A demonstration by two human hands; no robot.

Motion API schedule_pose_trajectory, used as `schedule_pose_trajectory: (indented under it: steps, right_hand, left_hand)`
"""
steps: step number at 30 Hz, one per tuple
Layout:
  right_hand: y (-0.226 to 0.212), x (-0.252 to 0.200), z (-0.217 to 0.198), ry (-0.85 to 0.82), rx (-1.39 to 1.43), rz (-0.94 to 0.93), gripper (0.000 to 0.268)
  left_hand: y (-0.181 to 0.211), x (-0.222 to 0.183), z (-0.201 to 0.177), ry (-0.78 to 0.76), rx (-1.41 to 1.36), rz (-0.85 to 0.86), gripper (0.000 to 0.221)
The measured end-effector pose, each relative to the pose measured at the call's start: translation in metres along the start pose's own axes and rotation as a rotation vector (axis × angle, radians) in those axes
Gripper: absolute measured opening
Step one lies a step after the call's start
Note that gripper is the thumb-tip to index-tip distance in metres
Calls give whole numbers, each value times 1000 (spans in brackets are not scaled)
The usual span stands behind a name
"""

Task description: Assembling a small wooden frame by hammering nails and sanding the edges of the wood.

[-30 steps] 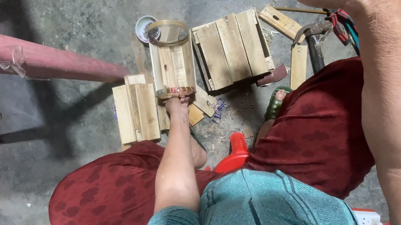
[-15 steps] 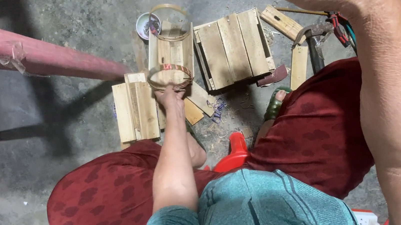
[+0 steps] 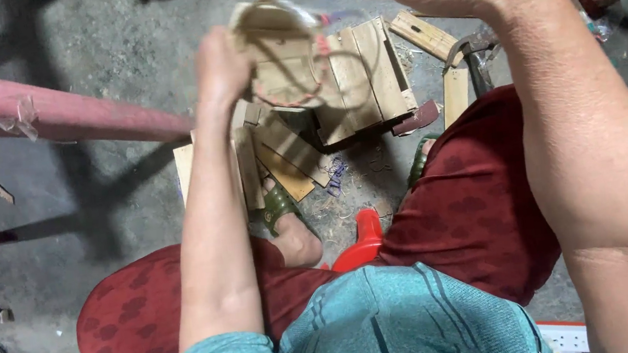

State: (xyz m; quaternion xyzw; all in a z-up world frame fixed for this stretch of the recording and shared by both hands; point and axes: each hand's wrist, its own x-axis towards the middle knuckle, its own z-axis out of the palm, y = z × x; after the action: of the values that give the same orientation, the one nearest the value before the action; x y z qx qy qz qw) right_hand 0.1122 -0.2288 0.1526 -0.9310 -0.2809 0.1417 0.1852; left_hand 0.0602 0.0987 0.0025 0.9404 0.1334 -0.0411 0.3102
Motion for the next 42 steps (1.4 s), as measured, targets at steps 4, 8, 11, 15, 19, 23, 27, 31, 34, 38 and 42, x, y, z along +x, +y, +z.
schedule_pose_trajectory:
  steps: [4,8,11,15,19,23,27,31,34,38,42]
  right_hand:
    - [5,3,1,14,144,-89,37]
    - [11,-3,0,11,139,-86,34]
    - [9,-8,-1,12,98,-33,32]
    - [2,-5,-3,23,137,-32,33]
    - [-1,1,1,28,155,-96,35]
    - [-6,4,4,15,113,-53,37]
    - [-3,5,9,26,86,-68,31]
    - [3,6,8,-5,31,-22,33]
    - [-1,6,10,12,31,-50,30]
    - [-5,7,8,10,70,-64,31]
    - [-3,7,8,3,89,-57,33]
  left_hand:
    - [35,8,42,-163,43,-119,19]
    - [36,5,76,29,162,103,29]
    - [46,-1,74,5,185,89,28]
    - [49,9,68,-129,77,-82,38]
    - [53,7,55,-169,42,-117,53]
    - [66,-6,30,-248,-66,-185,88]
    - [37,-17,-1,15,-605,-440,91]
    - [-91,-46,15,270,-706,-437,49]
    - [-165,-104,57,443,-177,-462,31]
    - [-196,-158,118,210,368,-772,70]
    - [-208,-172,124,305,582,-688,74]
